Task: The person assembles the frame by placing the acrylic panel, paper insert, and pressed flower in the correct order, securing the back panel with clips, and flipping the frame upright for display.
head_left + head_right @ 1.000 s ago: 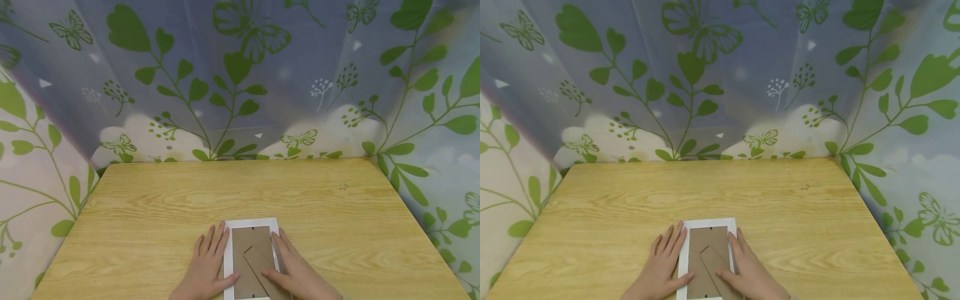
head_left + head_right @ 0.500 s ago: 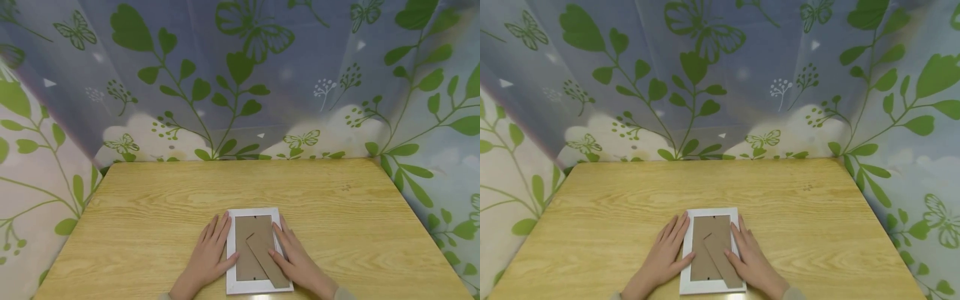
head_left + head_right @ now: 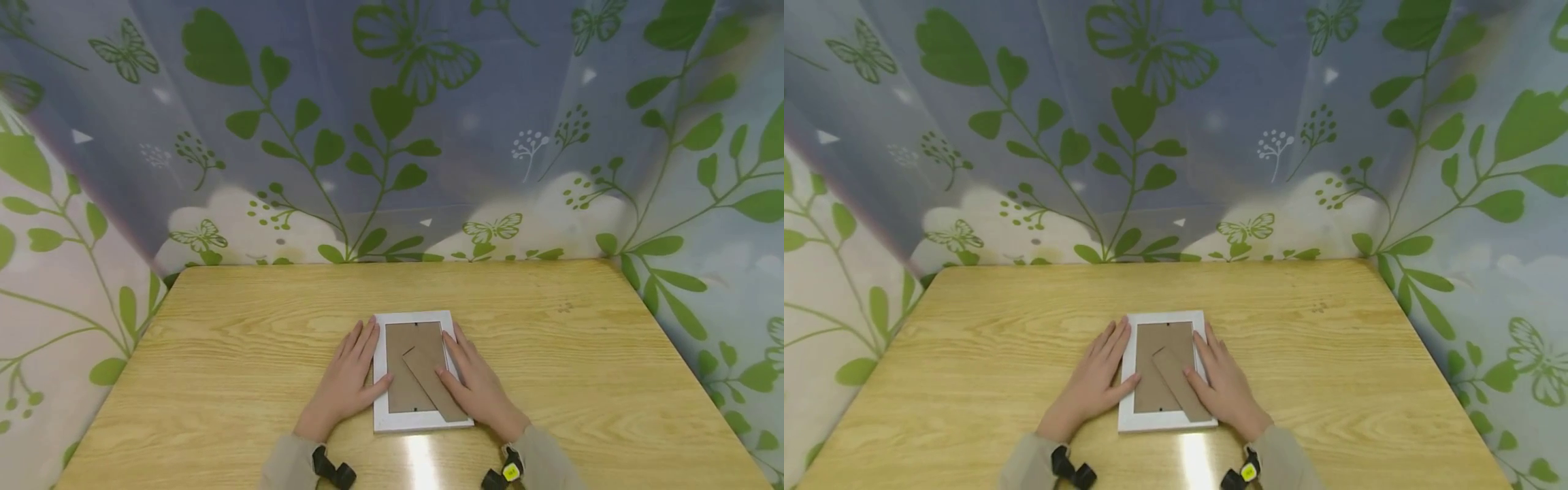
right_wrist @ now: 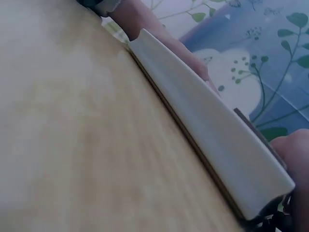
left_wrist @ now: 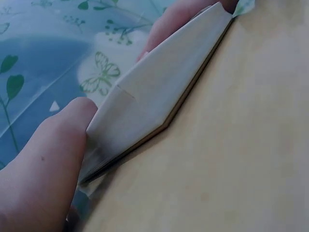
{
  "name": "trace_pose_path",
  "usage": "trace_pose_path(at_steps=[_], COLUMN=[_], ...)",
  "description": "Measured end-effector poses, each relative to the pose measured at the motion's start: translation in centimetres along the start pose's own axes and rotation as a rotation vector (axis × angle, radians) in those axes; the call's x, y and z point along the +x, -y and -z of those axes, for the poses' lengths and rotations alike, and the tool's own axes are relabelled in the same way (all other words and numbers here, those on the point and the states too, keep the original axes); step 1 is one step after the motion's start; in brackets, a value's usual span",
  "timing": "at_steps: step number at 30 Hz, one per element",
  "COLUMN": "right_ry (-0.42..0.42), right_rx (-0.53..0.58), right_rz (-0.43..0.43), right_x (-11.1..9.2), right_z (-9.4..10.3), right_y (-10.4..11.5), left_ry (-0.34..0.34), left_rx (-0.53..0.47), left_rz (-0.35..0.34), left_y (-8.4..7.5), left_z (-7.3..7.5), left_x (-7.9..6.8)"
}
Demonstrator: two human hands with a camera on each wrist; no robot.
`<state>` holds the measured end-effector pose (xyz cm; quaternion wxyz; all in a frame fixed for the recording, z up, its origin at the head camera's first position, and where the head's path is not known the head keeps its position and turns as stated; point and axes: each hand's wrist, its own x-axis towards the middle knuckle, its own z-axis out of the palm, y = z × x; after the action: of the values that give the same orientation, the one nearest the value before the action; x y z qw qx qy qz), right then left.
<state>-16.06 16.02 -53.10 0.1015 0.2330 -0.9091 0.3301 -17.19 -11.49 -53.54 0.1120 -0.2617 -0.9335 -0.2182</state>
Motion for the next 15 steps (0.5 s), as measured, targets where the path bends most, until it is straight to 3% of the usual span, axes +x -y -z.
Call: trace_pose_path(at_steps=[7,15], right_ry=[0.003,0.013], right_rx=[0.009,-0.08], right_rz=[-0.014,-0.02], right_x=[2.3,3.6], right_z=[-0.3,-0.3], right_y=[-1.4,-2.3], left_ry=[-0.006,0.016], left_rx=[-0.001,0.0], left_rz=[0.028,0.064], left_y=[1.5,2.3], left_z=[-0.2,-0.1], left_x=[2.0,3.2])
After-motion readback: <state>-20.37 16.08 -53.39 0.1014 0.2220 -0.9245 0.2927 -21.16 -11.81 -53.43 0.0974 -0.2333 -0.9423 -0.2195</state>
